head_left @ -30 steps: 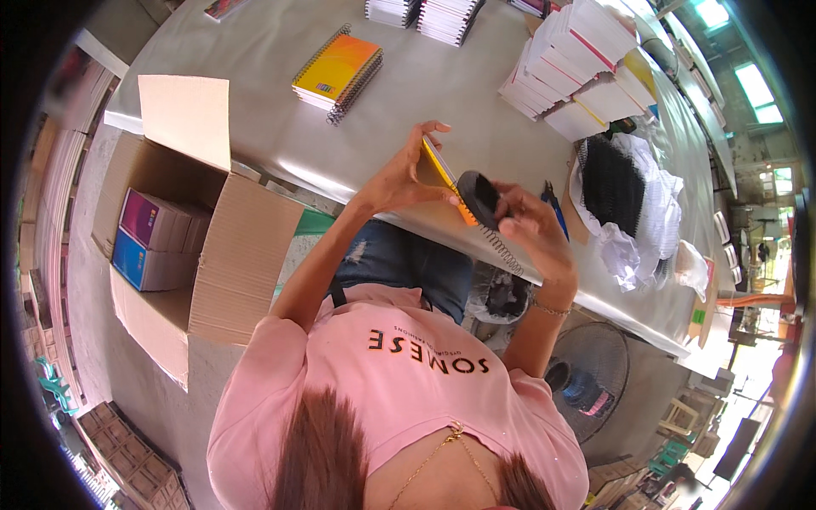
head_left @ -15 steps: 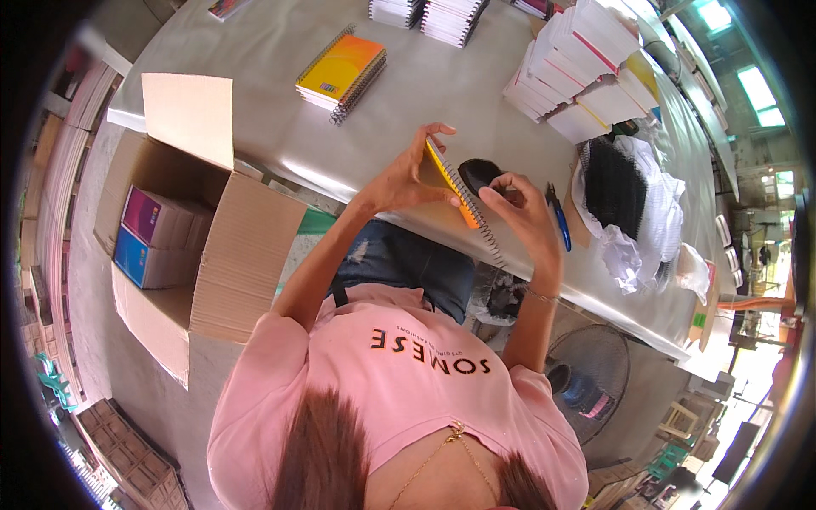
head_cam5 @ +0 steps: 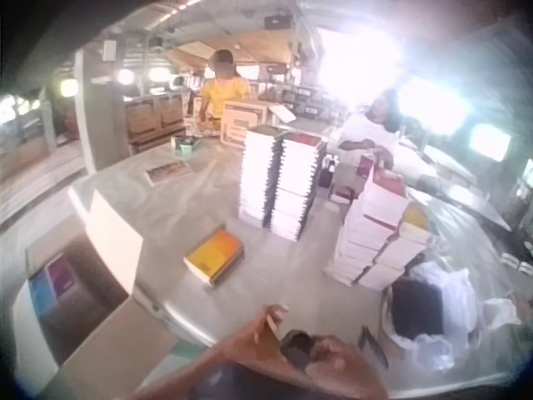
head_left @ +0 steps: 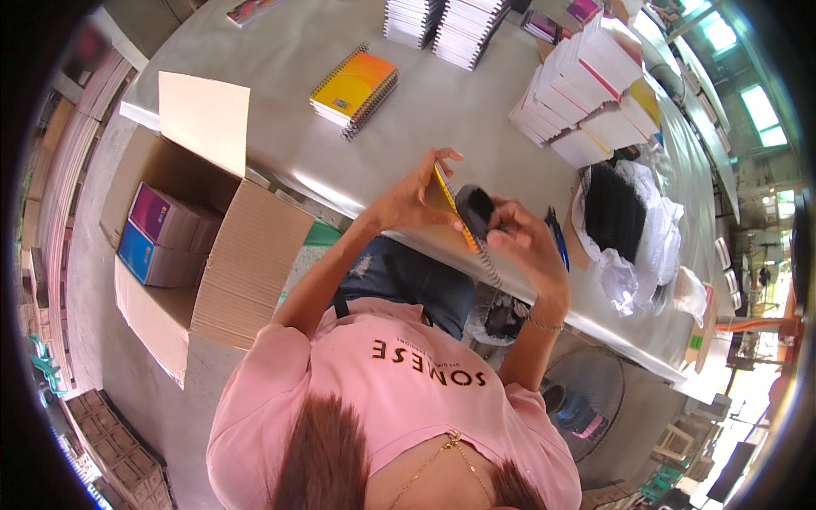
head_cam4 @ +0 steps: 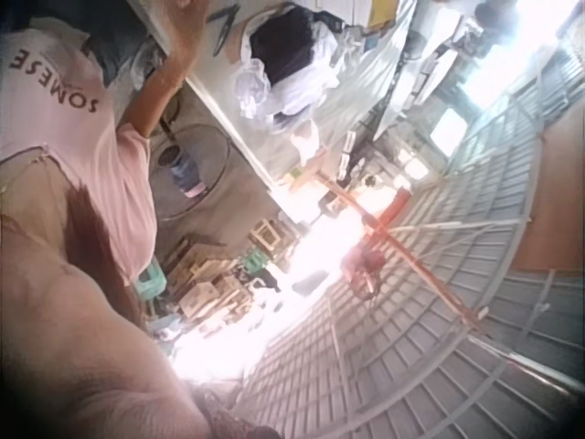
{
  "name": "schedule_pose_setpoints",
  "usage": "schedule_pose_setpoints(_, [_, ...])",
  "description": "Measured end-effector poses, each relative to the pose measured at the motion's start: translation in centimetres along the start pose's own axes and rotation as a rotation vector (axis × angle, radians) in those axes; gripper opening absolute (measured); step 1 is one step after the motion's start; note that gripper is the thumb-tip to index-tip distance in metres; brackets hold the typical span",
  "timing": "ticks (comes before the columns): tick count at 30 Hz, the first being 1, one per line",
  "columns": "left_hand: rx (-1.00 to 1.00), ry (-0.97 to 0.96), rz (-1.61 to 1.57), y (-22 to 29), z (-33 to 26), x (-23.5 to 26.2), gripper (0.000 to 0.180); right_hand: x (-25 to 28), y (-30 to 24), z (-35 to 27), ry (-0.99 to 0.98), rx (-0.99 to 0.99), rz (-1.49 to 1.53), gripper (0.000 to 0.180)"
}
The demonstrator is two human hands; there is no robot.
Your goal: The person binds notebooks by threading a spiral coil through pre-punched holes, trimming the excess coil with pliers, and placing the finished items into stacks or boxes.
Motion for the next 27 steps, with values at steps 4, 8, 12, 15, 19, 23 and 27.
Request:
schedule_pose_setpoints(4, [-0.005,-0.03,-0.009,-0.3,0.3,-0.4,0.101,1.2,0.7,0.9,0.157,0.0,-0.258,0.026])
schedule_pose_setpoints(8, [0.023,-0.015,0.049,0.6,0.1,-0.4,0.101,2.1,2.1,1.3,0.181,-0.097,-0.006,0.023])
schedule_pose_setpoints(12, [0.01,0.012,0.024,0.3,0.4,0.0,0.101,1.0,1.3,2.1,0.127,-0.003,-0.117,0.023])
schedule_pose_setpoints(15, [-0.006,0.004,0.069,0.5,-0.1,-0.1,0.099,1.2,2.2,2.6,0.151,0.023,-0.213,0.025])
schedule_pose_setpoints(19, [-0.076,0.107,0.098,0.1,0.1,-0.3,0.083,3.6,2.2,3.1,0.535,0.167,-0.63,0.04])
schedule_pose_setpoints(23, [0.093,0.211,-0.05,-0.1,-0.1,-1.3,0.055,6.3,3.1,0.4,0.821,0.222,-0.997,0.061])
schedule_pose_setpoints(27, [0.001,0.295,-0.113,0.4,-0.9,-1.2,0.039,7.1,5.9,-3.6,1.064,-0.158,-1.178,0.068])
Point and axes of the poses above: each hand's wrist, its own z-axis towards the middle knuckle, its own x-axis out of the back of the hand, y = z × x, the point moved 6 cm from there along z, towards the middle knuckle, and after that the axes turned 1 degree about -y, right-handed, at the moved point
